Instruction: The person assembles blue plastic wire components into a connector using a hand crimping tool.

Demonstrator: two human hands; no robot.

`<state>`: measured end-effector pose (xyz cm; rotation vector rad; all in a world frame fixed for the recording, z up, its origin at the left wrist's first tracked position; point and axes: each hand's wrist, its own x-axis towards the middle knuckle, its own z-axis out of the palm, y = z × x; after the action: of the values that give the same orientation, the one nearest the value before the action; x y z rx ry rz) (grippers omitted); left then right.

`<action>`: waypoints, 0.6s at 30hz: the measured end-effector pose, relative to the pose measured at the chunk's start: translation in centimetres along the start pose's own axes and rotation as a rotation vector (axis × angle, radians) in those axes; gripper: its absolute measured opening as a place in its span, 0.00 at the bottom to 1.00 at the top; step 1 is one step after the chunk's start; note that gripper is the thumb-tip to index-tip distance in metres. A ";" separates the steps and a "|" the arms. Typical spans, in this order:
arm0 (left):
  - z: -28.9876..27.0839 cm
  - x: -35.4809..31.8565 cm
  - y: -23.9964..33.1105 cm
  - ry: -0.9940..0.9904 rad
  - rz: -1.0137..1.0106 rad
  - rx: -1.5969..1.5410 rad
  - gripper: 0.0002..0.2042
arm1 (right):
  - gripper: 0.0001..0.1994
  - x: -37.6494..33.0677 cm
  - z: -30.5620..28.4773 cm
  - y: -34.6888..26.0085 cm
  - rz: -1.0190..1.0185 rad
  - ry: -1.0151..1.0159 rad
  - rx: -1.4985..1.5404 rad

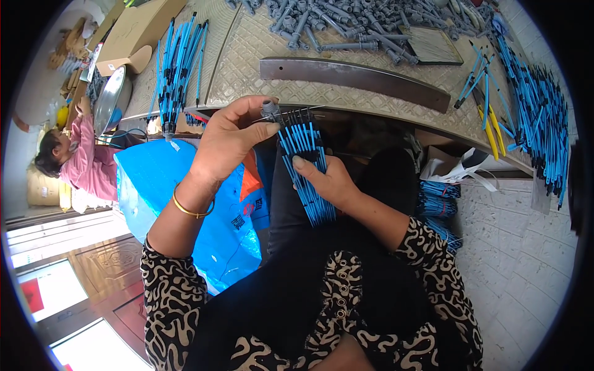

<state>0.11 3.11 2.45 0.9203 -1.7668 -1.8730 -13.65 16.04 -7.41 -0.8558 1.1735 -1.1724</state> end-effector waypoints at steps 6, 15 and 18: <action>-0.3 0.1 0.3 -0.073 0.023 0.011 0.20 | 0.24 0.6 -0.9 -0.4 0.059 -0.167 0.115; 0.3 -0.3 0.4 -0.032 0.115 0.240 0.21 | 0.23 0.7 -0.8 0.4 0.140 -0.140 0.093; 0.4 -0.2 0.2 -0.014 0.155 0.359 0.21 | 0.23 0.5 -0.8 -0.1 0.131 -0.132 0.076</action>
<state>-0.08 3.53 2.64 0.8617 -2.1604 -1.4974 -14.42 15.53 -7.57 -0.7751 1.0550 -1.0314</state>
